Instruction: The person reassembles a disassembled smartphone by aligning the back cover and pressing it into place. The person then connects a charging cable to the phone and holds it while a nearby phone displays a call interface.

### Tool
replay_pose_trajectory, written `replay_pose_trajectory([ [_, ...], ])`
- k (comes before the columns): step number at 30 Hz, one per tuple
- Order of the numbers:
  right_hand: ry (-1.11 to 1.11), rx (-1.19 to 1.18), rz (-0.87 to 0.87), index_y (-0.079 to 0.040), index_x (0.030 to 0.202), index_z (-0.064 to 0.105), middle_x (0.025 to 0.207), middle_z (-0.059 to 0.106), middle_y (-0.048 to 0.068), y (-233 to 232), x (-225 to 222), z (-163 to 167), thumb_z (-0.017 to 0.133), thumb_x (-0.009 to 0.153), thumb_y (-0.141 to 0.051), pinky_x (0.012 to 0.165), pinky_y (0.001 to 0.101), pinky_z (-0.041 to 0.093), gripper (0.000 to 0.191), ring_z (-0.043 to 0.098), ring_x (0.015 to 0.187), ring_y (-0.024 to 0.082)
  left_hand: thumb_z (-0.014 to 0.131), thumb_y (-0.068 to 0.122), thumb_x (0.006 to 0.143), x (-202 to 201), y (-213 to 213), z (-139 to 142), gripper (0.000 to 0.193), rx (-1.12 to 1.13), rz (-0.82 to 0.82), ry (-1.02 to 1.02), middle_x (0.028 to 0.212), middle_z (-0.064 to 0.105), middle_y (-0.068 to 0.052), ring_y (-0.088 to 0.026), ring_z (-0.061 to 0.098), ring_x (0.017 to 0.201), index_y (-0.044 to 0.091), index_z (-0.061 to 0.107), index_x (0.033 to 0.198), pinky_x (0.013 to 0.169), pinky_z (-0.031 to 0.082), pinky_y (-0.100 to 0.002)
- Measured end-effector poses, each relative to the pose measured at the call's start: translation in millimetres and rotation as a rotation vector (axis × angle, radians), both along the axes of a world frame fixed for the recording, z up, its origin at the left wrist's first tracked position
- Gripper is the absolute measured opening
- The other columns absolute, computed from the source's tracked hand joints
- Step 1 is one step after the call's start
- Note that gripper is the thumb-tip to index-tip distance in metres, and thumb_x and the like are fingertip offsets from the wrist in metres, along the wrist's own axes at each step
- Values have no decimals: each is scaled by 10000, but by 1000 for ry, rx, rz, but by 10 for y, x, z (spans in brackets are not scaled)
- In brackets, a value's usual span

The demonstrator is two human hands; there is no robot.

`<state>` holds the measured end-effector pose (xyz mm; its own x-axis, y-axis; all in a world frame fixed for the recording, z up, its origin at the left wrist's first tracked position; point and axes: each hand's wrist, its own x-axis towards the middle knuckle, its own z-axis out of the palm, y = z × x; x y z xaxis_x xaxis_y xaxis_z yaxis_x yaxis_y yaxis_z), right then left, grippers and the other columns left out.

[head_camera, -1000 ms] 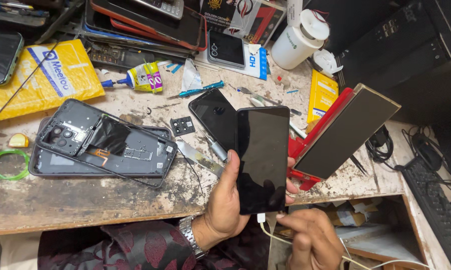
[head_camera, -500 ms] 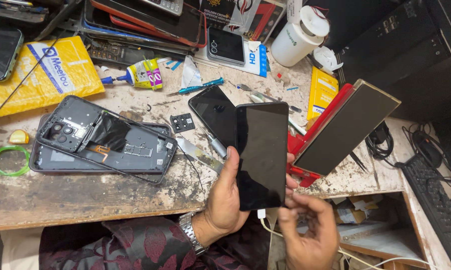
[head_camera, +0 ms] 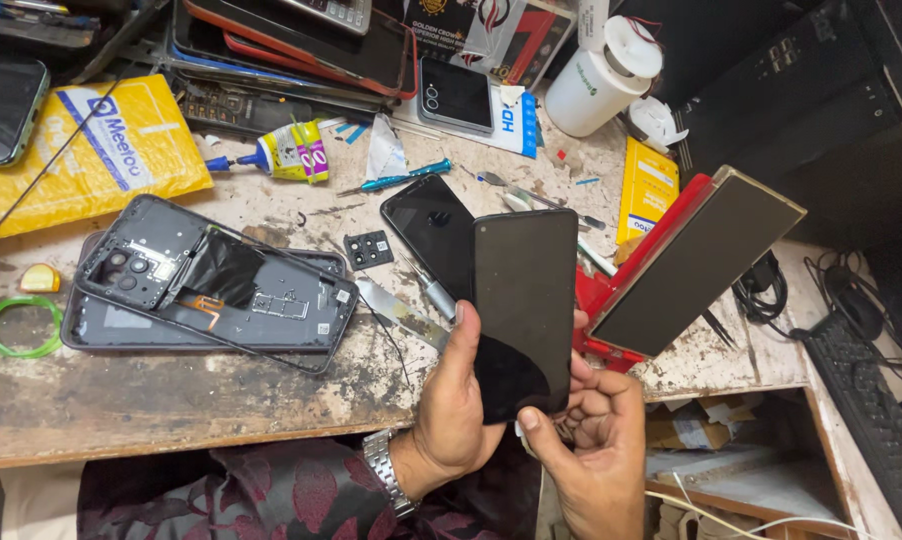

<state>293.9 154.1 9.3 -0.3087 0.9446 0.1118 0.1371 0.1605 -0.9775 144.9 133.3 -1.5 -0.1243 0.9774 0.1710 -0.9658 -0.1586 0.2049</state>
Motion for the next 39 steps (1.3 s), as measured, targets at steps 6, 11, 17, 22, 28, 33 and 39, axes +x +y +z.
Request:
replay_pose_trajectory([
  [6, -6, 1, -17, 9, 1283, 436, 1054, 693, 162, -4, 4, -24, 737, 772, 122, 800, 304, 588, 604, 689, 927, 151, 194, 565, 1109, 6, -3, -10, 744, 3, -4, 5, 1361, 631, -177, -243, 676, 1109, -20, 497, 1453, 1007, 556, -409],
  [11, 67, -57, 54, 21, 1240, 452, 1074, 698, 169, 74, 109, -15, 676, 857, 97, 819, 302, 586, 450, 696, 944, 160, 165, 607, 1061, 1, 16, -27, 803, -4, -65, -33, 1337, 657, -155, -241, 689, 1077, -10, 499, 1454, 992, 564, -389],
  [17, 116, -45, 73, 40, 1202, 520, 1072, 719, 179, 163, 213, -88, 622, 938, 79, 766, 320, 595, 287, 683, 865, 146, 157, 624, 1094, -5, -11, -45, 842, -18, -75, 23, 1245, 688, -176, -244, 701, 1057, -36, 502, 1486, 915, 566, -370],
  [22, 94, -39, 72, 43, 1202, 535, 1067, 708, 170, 164, 191, -75, 626, 946, 67, 778, 315, 599, 273, 681, 878, 138, 164, 615, 1071, -26, 0, -2, 816, -6, -68, 11, 1297, 680, -161, -246, 701, 1056, -13, 508, 1461, 948, 579, -383],
  [28, -35, 119, -58, 48, 1178, 600, 1084, 731, 118, 206, 37, 286, 596, 987, -8, 839, 263, 576, 199, 686, 924, 116, 191, 559, 1104, -10, -20, -1, 761, -22, -38, 29, 1313, 668, -173, -256, 689, 1133, -44, 516, 1437, 1040, 561, -431],
  [33, -13, 41, -78, -12, 1208, 664, 934, 704, 38, 322, -218, 585, 595, 983, -70, 537, 215, 485, 242, 596, 674, 54, 169, 582, 1102, -6, -37, -83, 806, 55, -118, 67, 1188, 710, -193, -285, 709, 1102, -54, 596, 1352, 1040, 565, -437],
  [39, 2, -51, -49, 34, 1026, 672, 581, 509, -21, 440, -403, 673, 654, 980, -68, 354, 239, 325, 114, 418, 415, 47, 134, 626, 1076, 2, -31, -177, 881, 15, -165, 120, 1117, 733, -199, -287, 721, 1056, -70, 653, 1226, 995, 572, -414],
])
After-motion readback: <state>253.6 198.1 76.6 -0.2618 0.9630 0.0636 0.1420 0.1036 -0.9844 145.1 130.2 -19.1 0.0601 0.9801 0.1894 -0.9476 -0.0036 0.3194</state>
